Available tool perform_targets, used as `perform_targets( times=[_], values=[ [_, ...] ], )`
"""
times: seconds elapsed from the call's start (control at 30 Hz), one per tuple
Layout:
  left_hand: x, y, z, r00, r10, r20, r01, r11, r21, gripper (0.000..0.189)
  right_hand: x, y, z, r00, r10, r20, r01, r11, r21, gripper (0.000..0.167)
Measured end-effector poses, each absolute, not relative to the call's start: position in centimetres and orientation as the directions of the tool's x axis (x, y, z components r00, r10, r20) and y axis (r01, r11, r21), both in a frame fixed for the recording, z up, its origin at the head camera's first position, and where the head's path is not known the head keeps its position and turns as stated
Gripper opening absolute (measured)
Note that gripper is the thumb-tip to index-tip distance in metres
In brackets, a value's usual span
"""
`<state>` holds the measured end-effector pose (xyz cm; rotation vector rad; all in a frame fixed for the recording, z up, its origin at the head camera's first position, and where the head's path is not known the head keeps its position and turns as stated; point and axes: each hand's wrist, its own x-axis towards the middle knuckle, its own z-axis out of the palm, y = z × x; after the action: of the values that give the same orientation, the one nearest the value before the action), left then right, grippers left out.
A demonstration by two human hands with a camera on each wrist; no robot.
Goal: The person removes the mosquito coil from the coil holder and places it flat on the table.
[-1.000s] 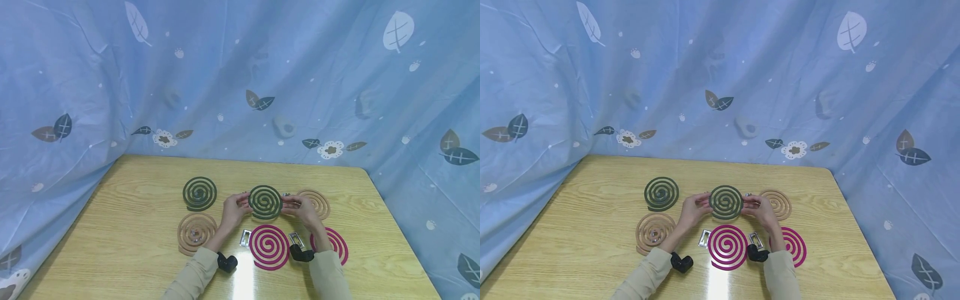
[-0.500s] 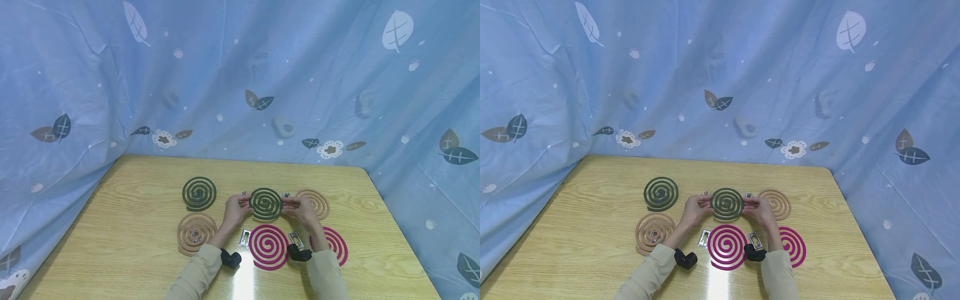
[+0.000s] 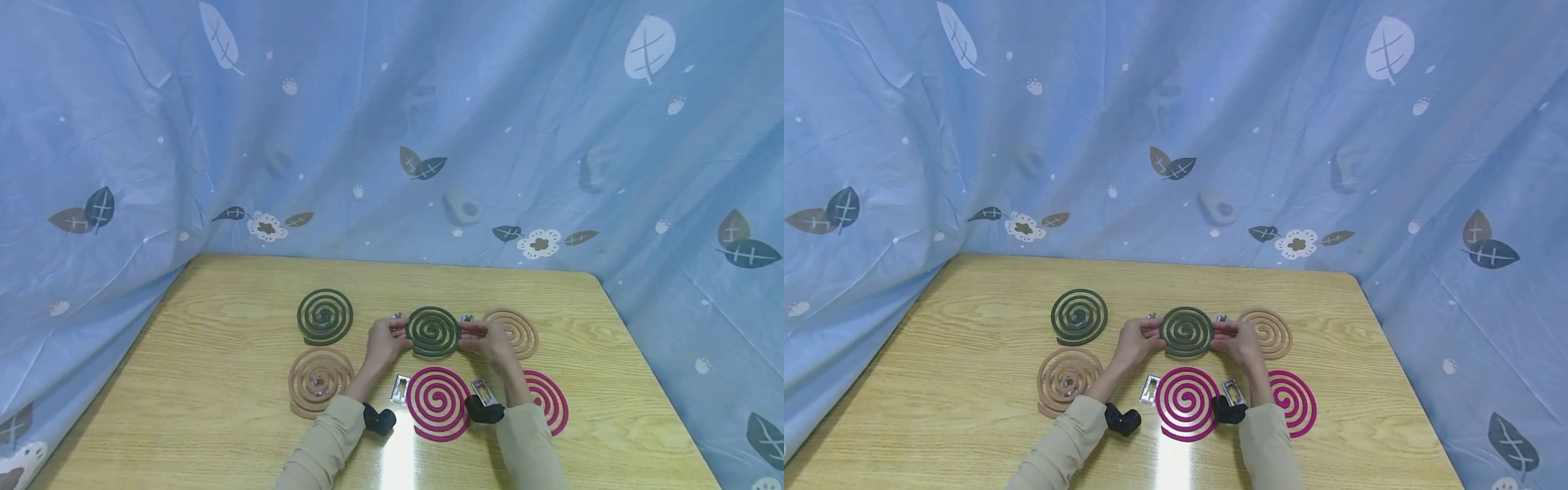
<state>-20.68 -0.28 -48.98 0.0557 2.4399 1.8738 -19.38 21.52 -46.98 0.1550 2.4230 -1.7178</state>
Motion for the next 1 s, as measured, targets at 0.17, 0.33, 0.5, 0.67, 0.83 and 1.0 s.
perform_targets(
  times=[0.17, 0.33, 0.5, 0.67, 0.83, 1.0],
  values=[
    [-20.9, -0.2, -49.0, -0.998, 0.054, -0.033, -0.019, 0.247, 0.969, 0.046, -19.6, 21.2, -46.9, -0.982, -0.005, -0.186, 0.173, 0.343, -0.923, 0.040],
    [-21.1, -0.2, -49.0, -0.998, 0.051, -0.038, -0.024, 0.254, 0.967, 0.044, -19.7, 21.0, -46.9, -0.982, 0.014, -0.186, 0.179, 0.350, -0.919, 0.040],
    [-21.4, -0.1, -49.0, -0.998, 0.039, -0.042, -0.030, 0.262, 0.965, 0.041, -19.9, 20.9, -47.0, -0.980, 0.038, -0.195, 0.195, 0.379, -0.905, 0.039],
    [-21.6, 0.0, -49.1, -0.998, 0.034, -0.048, -0.037, 0.275, 0.961, 0.041, -20.0, 20.8, -47.1, -0.979, 0.047, -0.199, 0.202, 0.388, -0.899, 0.038],
    [-21.5, 0.0, -49.2, -0.998, 0.033, -0.044, -0.034, 0.273, 0.961, 0.041, -20.0, 20.7, -47.0, -0.979, 0.061, -0.197, 0.205, 0.391, -0.897, 0.036],
    [-21.5, -0.1, -49.2, -0.999, 0.040, -0.030, -0.018, 0.282, 0.959, 0.039, -19.9, 20.4, -46.8, -0.981, 0.075, -0.180, 0.195, 0.379, -0.905, 0.035]
  ],
)
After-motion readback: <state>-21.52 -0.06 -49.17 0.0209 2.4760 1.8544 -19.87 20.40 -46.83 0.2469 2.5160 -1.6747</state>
